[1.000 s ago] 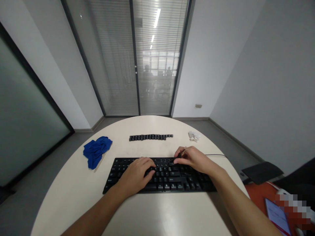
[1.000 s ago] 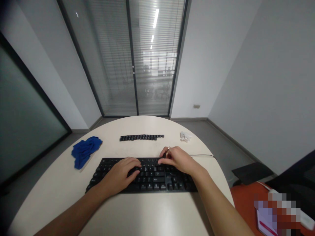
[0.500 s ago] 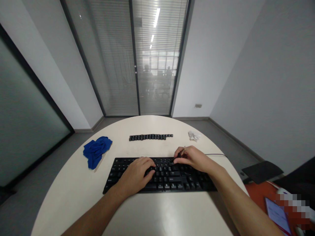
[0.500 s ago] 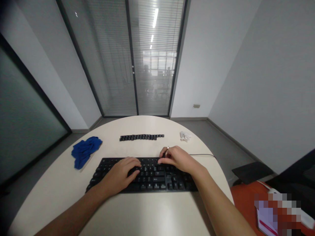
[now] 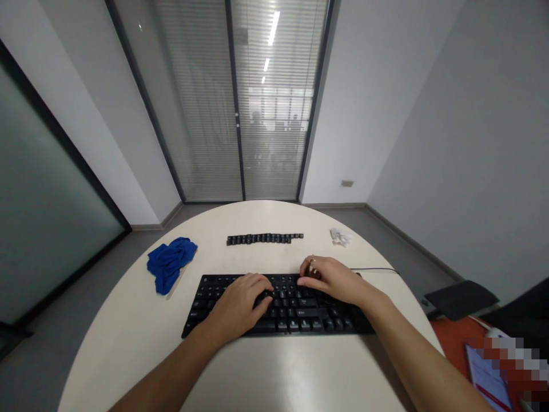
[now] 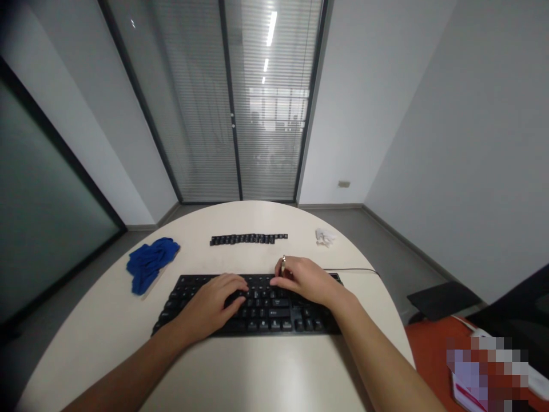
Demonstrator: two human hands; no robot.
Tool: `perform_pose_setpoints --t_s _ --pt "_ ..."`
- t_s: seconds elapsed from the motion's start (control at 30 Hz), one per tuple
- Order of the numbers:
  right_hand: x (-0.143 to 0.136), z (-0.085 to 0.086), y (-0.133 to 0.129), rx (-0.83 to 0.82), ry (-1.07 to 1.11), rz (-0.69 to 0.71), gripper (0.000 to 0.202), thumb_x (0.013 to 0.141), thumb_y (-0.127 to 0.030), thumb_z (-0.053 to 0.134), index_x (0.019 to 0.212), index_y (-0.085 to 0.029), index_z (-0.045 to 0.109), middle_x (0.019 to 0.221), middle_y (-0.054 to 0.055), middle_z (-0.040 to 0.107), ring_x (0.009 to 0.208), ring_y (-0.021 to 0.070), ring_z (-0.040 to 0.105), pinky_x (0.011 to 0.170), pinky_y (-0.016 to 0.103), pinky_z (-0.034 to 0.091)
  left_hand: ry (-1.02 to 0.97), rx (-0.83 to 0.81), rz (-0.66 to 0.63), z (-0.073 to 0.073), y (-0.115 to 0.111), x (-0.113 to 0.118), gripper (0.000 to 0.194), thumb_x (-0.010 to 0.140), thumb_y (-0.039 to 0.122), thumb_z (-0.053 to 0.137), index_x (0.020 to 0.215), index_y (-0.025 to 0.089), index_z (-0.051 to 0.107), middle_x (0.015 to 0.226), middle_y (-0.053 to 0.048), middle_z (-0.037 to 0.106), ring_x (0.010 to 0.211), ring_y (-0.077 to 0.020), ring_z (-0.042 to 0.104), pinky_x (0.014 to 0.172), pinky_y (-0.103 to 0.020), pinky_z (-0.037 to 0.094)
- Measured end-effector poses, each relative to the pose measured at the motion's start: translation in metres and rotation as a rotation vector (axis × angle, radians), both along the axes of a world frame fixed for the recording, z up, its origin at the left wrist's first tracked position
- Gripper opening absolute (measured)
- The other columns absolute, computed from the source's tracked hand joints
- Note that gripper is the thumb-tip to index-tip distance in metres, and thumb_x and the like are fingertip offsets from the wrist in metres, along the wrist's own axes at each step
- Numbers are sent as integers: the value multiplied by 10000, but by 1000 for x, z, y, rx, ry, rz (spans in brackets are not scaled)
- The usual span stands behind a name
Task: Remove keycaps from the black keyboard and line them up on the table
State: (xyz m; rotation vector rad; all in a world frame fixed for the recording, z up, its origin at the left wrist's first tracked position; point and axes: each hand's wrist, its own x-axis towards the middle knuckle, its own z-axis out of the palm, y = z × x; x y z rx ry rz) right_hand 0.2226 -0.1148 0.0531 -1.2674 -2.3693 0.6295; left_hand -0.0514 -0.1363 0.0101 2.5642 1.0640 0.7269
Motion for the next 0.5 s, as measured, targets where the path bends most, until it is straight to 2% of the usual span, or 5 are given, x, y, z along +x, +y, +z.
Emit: perform_pose_setpoints --t_s 0.1,0.3,0.5 --pt "-1 -1 0 -15 15 -34 356 919 -539 556 916 -201 668 862 61 704 738 194 633 686 275 444 -6 2 -2 -1 0 0 130 920 191 565 1036 215 618 1080 -52 670 1013 -223 609 937 -403 494" --pt "0 -3 -2 -32 -73 -91 323 947 -477 507 889 -198 660 665 30 660 588 176 588 579 270 373 -18 5 -6 -1 1 -1 132 918 193 562 1036 215 619 1075 -59 672 1010 -225 613 934 -408 497" --pt "-6 0 -4 -25 -87 -142 289 961 -398 469 883 -192 656 729 60 697 632 198 630 616 278 393 -18 13 -9 1 0 0 134 925 196 553 1039 216 619 1069 -57 673 1005 -224 614 931 -402 500"
